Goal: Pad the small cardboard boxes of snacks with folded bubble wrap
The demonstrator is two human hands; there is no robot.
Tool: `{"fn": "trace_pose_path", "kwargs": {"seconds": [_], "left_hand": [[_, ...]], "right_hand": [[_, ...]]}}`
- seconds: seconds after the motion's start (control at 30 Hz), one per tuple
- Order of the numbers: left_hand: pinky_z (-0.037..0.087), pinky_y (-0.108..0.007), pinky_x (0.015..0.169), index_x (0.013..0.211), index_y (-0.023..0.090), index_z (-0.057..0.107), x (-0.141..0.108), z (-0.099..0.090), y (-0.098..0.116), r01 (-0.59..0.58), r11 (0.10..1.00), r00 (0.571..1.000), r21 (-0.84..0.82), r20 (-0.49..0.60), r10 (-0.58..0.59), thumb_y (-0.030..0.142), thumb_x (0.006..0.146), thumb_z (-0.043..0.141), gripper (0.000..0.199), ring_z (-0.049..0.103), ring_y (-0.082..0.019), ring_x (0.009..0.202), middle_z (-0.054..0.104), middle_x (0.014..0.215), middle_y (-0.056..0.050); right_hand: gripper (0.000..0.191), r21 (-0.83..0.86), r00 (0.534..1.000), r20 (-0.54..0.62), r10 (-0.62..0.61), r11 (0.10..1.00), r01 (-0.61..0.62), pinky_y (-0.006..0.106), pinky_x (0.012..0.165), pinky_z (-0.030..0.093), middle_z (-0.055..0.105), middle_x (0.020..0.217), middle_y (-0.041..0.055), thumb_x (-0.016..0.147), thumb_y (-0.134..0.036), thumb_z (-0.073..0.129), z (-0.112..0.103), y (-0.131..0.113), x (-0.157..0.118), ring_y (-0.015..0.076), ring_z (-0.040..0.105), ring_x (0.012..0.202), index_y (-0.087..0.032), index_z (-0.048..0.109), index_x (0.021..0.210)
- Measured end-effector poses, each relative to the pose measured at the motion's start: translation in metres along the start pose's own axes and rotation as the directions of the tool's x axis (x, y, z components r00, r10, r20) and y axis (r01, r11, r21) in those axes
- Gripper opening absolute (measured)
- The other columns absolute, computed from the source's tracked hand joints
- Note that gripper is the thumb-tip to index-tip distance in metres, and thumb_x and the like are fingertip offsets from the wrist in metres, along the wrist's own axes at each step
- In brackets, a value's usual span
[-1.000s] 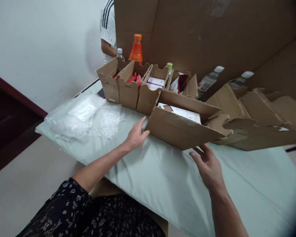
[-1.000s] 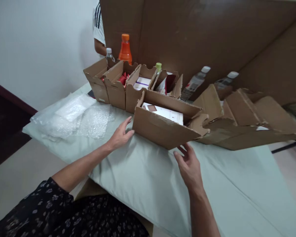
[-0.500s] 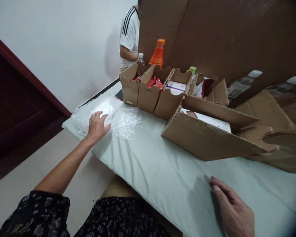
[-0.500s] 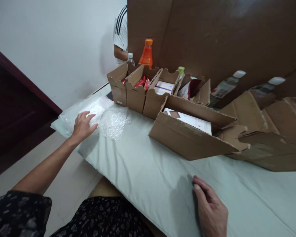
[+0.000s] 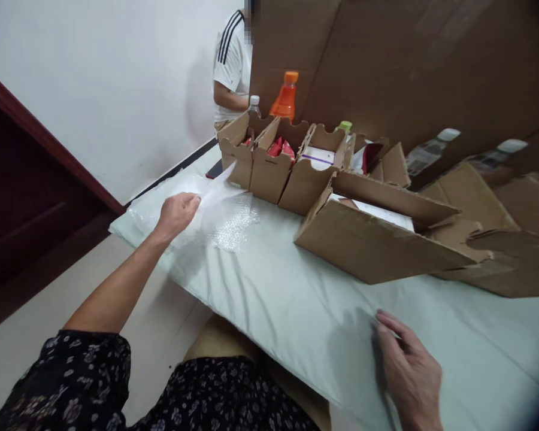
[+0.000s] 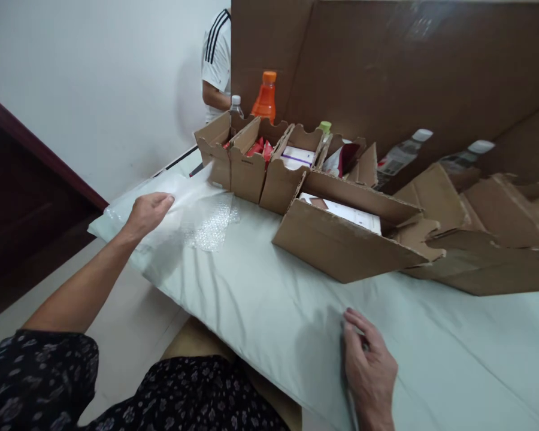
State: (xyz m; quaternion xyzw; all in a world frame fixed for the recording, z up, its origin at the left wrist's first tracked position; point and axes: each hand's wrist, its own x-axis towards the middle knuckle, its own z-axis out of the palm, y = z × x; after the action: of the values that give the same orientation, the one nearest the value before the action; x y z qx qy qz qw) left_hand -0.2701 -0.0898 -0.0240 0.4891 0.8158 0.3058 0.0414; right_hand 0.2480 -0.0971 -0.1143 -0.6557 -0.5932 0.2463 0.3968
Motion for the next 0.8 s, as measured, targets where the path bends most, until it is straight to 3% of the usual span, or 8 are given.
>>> {"fn": "trace_pose_path", "kwargs": {"seconds": [0.07,0.13,0.2,0.3,0.37,0.43,0.63,0.8], "left_hand": [[0.051,-0.033,0.078,0.097,0.019,0.075,-0.025,0.006,0.018,0.015,0.947,0.996,-0.321,0.083,0.012,0.044,0.088,0.054,0.034,0.068,-0.023,0.089,0.076,0.100,-0.007],[0.051,-0.032,0.070,0.094,0.018,0.075,-0.058,0.021,0.039,0.116,0.806,0.972,-0.581,0.232,0.027,0.044,0.079,0.062,0.033,0.065,-0.020,0.078,0.075,0.089,-0.005],[0.050,-0.031,0.070,0.088,0.019,0.074,-0.094,0.042,0.060,0.216,0.707,0.931,-0.674,0.360,0.058,0.041,0.074,0.067,0.027,0.064,-0.019,0.075,0.073,0.083,-0.004],[0.051,-0.033,0.084,0.078,0.020,0.069,-0.148,0.072,0.085,0.306,0.610,0.867,-0.731,0.479,0.139,0.036,0.073,0.070,0.017,0.068,-0.021,0.092,0.075,0.105,-0.007],[0.051,-0.034,0.091,0.074,0.019,0.065,-0.177,0.087,0.094,0.368,0.555,0.823,-0.746,0.539,0.179,0.033,0.073,0.071,0.015,0.068,-0.024,0.106,0.071,0.126,-0.009],[0.051,-0.035,0.093,0.071,0.019,0.060,-0.196,0.096,0.097,0.448,0.479,0.783,-0.755,0.590,0.198,0.031,0.071,0.071,0.016,0.067,-0.025,0.111,0.068,0.134,-0.008],[0.056,-0.041,0.087,0.085,0.020,0.070,-0.203,0.093,0.090,0.703,0.173,0.691,-0.690,0.720,0.062,0.032,0.064,0.067,0.025,0.072,-0.027,0.090,0.077,0.094,-0.006],[0.058,-0.040,0.087,0.096,0.020,0.077,-0.232,0.085,0.097,0.843,0.116,0.517,-0.525,0.851,0.094,0.029,0.064,0.074,0.034,0.074,-0.026,0.088,0.080,0.094,-0.007]], "right_hand": [[0.035,0.039,0.997,0.023,-0.077,0.996,0.076,0.052,0.105,0.054,0.075,0.126,0.0123,0.087,-0.052,0.064,0.012,-0.021,-0.009,0.0349,0.068,0.121,-0.024,0.076,0.103],[0.034,0.128,0.980,0.149,-0.129,0.986,0.110,0.050,0.101,0.056,0.076,0.122,0.0120,0.089,-0.052,0.065,0.031,-0.046,-0.021,0.0328,0.070,0.117,-0.025,0.076,0.105],[0.040,0.259,0.923,0.370,-0.108,0.966,0.009,0.049,0.095,0.059,0.077,0.121,0.0126,0.088,-0.056,0.068,0.052,-0.069,-0.035,0.0318,0.073,0.111,-0.025,0.075,0.112],[0.061,0.427,0.813,0.581,-0.041,0.866,-0.261,0.045,0.083,0.062,0.073,0.130,0.0153,0.083,-0.064,0.071,0.081,-0.095,-0.050,0.0334,0.071,0.115,-0.023,0.068,0.127],[0.066,0.505,0.799,0.599,-0.050,0.799,-0.328,0.045,0.089,0.061,0.074,0.129,0.0133,0.080,-0.064,0.075,0.092,-0.101,-0.054,0.0318,0.070,0.117,-0.022,0.066,0.130],[0.060,0.544,0.836,0.549,-0.022,0.768,-0.337,0.044,0.096,0.058,0.077,0.121,0.0096,0.078,-0.059,0.079,0.096,-0.098,-0.055,0.0289,0.071,0.110,-0.021,0.068,0.123],[0.042,0.555,0.908,0.324,0.267,0.723,-0.411,0.033,0.067,0.053,0.074,0.081,0.0023,0.076,-0.055,0.076,0.071,-0.061,-0.043,0.0192,0.063,0.070,-0.020,0.074,0.099],[0.036,0.408,0.911,0.403,0.085,0.875,-0.262,0.030,0.061,0.047,0.067,0.073,-0.0001,0.081,-0.050,0.073,0.022,-0.048,-0.009,0.0159,0.056,0.062,-0.020,0.075,0.100]]}}
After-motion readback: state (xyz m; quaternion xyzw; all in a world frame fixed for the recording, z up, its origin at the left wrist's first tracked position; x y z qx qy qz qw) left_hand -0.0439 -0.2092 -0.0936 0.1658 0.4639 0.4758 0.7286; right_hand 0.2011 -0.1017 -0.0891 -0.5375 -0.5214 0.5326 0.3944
